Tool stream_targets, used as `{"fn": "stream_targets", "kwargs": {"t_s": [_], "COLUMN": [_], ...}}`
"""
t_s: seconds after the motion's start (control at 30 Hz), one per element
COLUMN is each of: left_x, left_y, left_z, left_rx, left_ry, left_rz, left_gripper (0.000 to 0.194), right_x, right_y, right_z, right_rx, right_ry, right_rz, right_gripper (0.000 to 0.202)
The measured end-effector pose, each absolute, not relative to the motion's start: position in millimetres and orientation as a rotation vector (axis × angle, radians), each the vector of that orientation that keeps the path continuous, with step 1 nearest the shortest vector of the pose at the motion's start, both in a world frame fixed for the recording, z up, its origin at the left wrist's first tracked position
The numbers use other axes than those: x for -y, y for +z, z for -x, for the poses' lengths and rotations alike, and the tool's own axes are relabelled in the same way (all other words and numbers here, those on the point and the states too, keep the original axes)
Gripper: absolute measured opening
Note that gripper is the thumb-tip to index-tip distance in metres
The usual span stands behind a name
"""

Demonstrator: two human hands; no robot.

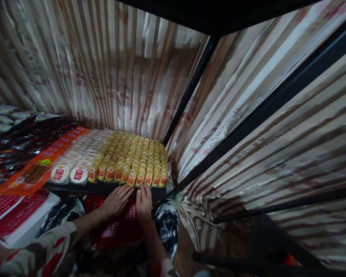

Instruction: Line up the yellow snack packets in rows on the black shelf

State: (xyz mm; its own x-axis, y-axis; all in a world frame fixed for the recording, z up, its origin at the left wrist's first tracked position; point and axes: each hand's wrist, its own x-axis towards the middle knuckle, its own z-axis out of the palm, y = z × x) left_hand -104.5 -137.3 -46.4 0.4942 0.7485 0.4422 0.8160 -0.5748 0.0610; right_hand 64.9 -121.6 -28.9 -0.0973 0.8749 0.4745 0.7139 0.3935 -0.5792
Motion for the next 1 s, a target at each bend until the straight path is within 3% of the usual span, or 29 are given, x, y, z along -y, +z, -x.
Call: {"fn": "stream_targets", "kwargs": {"t_s": [0.57, 1.0], "left_x": [134, 145], "left_y": [-30, -22], "left_z": [112, 131], "left_rx": [1.613, 1.574], "left_ry": [-0.941, -0.884], "left_rz": [2.489, 2.535], "left_gripper": [0.041, 0.037], "right_x": [129, 140], "right_y": [-21, -22], "right_z": [-39, -33], "right_rx": [2.017, 1.948], "right_ry": [0.163, 0.107], "right_rz": [1.362, 1.320], "right_gripper": [0.042, 0.041]}}
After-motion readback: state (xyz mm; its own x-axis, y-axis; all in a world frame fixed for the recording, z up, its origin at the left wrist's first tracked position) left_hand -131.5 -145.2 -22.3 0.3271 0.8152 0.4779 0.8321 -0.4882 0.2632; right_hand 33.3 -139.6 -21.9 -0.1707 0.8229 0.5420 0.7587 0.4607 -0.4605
